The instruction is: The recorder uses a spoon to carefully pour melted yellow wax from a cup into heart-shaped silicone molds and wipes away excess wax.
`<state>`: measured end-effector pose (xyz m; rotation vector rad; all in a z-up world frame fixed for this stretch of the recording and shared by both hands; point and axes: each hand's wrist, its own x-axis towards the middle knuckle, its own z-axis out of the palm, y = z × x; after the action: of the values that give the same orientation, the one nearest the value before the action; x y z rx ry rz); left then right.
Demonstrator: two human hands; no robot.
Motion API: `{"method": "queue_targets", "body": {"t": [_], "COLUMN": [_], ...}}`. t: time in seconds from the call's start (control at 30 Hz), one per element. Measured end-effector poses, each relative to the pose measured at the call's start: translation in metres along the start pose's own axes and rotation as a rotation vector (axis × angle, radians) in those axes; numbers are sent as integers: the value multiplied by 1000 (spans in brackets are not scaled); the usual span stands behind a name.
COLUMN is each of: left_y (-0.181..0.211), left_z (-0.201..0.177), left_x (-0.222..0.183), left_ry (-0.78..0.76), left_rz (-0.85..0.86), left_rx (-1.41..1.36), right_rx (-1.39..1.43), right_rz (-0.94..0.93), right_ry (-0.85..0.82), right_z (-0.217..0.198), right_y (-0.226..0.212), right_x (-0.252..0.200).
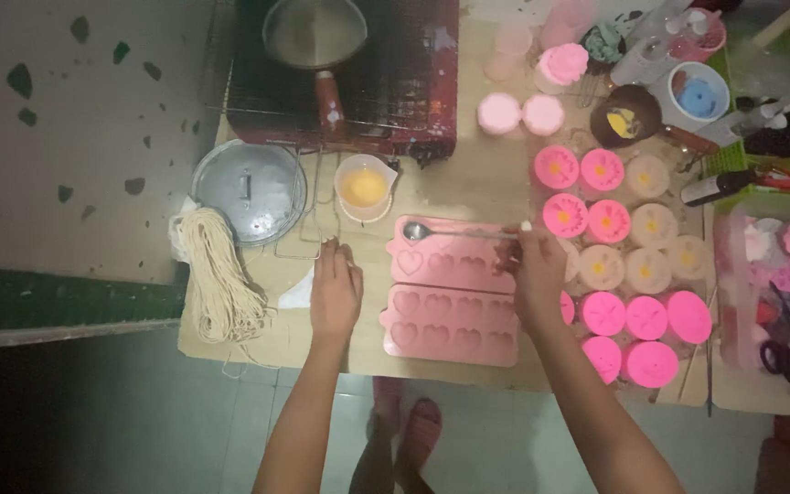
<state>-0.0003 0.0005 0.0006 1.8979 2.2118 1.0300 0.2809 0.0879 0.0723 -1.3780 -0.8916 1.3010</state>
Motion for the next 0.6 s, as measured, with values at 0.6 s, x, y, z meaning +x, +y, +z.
{"method": "queue_targets", "body": {"t": [0.6], "left_y": [9], "left_z": [-9], "left_x": [3], "left_ry": [-23], "left_rz": [-25], "left_rx": [-61], "right_rx": [-654], "right_rz": [-461], "right_ry": [-229], "right_z": [-48], "right_y": [-16], "right_x": [-93]}}
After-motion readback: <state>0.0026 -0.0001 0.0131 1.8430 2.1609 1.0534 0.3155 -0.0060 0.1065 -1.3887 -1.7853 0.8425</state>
